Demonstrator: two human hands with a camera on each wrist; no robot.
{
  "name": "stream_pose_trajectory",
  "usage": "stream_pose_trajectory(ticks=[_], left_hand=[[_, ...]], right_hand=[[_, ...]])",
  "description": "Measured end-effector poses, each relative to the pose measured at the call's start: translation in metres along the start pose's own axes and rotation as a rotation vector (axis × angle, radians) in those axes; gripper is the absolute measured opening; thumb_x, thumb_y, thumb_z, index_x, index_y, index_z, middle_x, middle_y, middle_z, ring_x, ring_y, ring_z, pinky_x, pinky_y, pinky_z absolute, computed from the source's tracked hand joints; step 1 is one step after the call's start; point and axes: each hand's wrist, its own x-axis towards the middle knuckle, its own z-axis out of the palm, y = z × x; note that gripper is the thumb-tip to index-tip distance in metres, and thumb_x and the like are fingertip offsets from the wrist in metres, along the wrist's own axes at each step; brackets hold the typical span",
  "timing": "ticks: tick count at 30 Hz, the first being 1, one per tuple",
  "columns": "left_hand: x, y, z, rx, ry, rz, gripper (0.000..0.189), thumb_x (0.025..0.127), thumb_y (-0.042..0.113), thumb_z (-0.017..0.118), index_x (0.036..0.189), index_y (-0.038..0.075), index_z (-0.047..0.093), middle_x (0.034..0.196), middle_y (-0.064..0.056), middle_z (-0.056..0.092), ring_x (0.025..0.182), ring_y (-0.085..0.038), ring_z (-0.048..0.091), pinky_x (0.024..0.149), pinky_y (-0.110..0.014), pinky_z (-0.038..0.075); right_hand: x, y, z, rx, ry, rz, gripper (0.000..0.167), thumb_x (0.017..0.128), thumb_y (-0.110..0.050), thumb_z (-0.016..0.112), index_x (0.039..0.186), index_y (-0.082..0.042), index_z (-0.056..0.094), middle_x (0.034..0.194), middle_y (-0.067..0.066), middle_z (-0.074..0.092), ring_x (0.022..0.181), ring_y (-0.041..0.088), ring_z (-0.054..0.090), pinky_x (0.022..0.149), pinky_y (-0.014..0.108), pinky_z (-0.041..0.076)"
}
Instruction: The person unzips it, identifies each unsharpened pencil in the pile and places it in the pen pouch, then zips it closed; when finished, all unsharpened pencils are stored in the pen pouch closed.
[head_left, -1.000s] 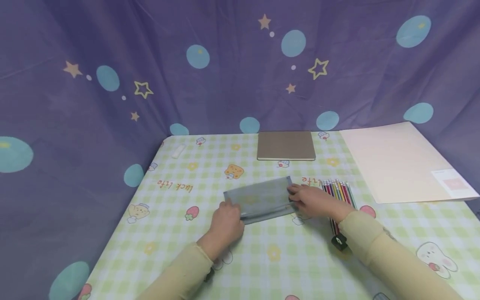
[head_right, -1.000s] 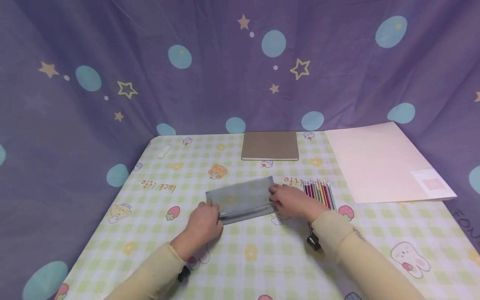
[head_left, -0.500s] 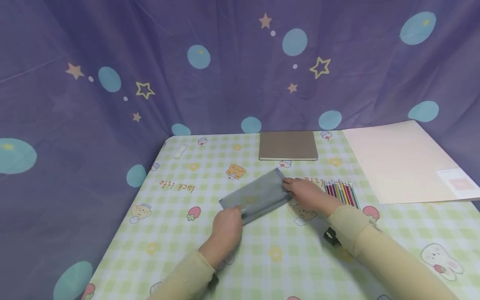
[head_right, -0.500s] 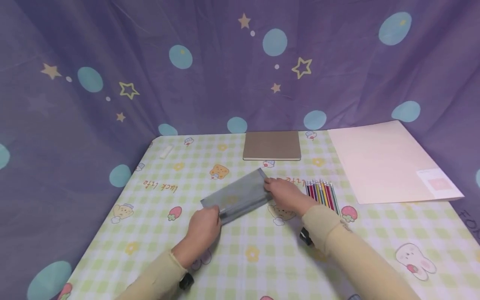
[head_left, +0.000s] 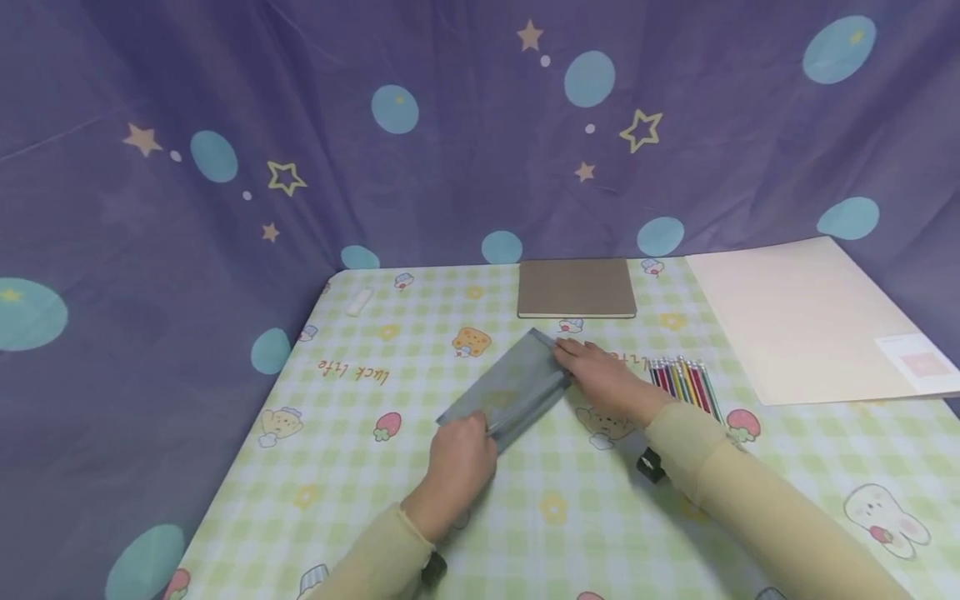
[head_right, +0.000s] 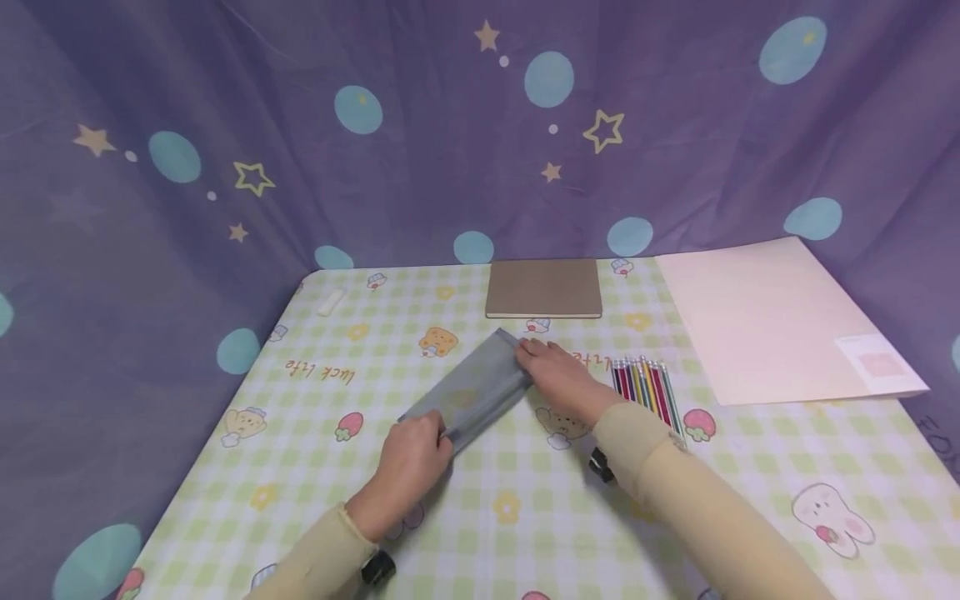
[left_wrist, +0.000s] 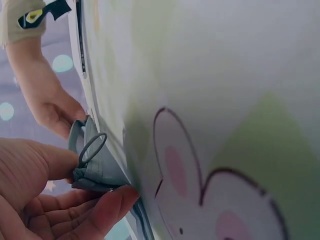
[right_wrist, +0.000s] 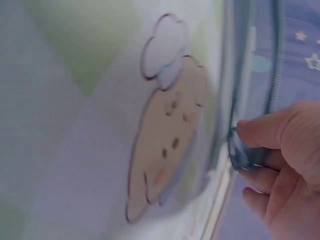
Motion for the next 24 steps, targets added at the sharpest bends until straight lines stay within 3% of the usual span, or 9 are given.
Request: stream_pose_trajectory(ticks=[5, 11, 18, 24], left_hand=[[0.002, -0.001, -0.003, -0.039, -0.071, -0.013, 0.025, 0.072, 0.007, 0.065, 0.058, 0.012, 0.045, 0.051, -0.004, 0.047, 0.044, -0.023, 0.046, 0.043, -0.039, 0.04], [0.005, -0.004, -0.007, -0.102, -0.134, -0.028, 0.032, 0.075, 0.008, 0.066, 0.054, 0.014, 0.043, 0.049, 0.003, 0.04, 0.044, -0.015, 0.036, 0.043, -0.032, 0.034], [0.008, -0.008, -0.01, -0.17, -0.189, -0.052, 0.031, 0.077, 0.01, 0.067, 0.054, 0.015, 0.046, 0.049, 0.006, 0.037, 0.047, -0.014, 0.034, 0.047, -0.029, 0.031], [0.011, -0.011, -0.011, -0.229, -0.203, -0.063, 0.032, 0.074, 0.009, 0.068, 0.054, 0.014, 0.044, 0.05, 0.005, 0.036, 0.051, -0.015, 0.035, 0.051, -0.03, 0.031]], right_hand=[[-0.021, 0.007, -0.013, 0.085, 0.066, 0.011, 0.055, 0.093, -0.003, 0.062, 0.142, 0.007, 0.041, 0.148, 0.025, 0.038, 0.131, 0.044, 0.041, 0.103, 0.054, 0.036], [-0.056, 0.028, -0.025, 0.187, 0.152, 0.032, 0.046, 0.093, -0.001, 0.061, 0.136, 0.009, 0.049, 0.137, 0.027, 0.05, 0.122, 0.043, 0.051, 0.099, 0.054, 0.04], [-0.095, 0.049, -0.029, 0.278, 0.164, 0.188, 0.042, 0.095, -0.007, 0.061, 0.134, 0.006, 0.052, 0.133, 0.026, 0.055, 0.12, 0.044, 0.052, 0.097, 0.056, 0.041], [-0.123, 0.057, -0.032, 0.304, 0.213, 0.304, 0.039, 0.093, -0.006, 0.061, 0.13, 0.005, 0.056, 0.125, 0.026, 0.06, 0.103, 0.04, 0.062, 0.085, 0.053, 0.049]])
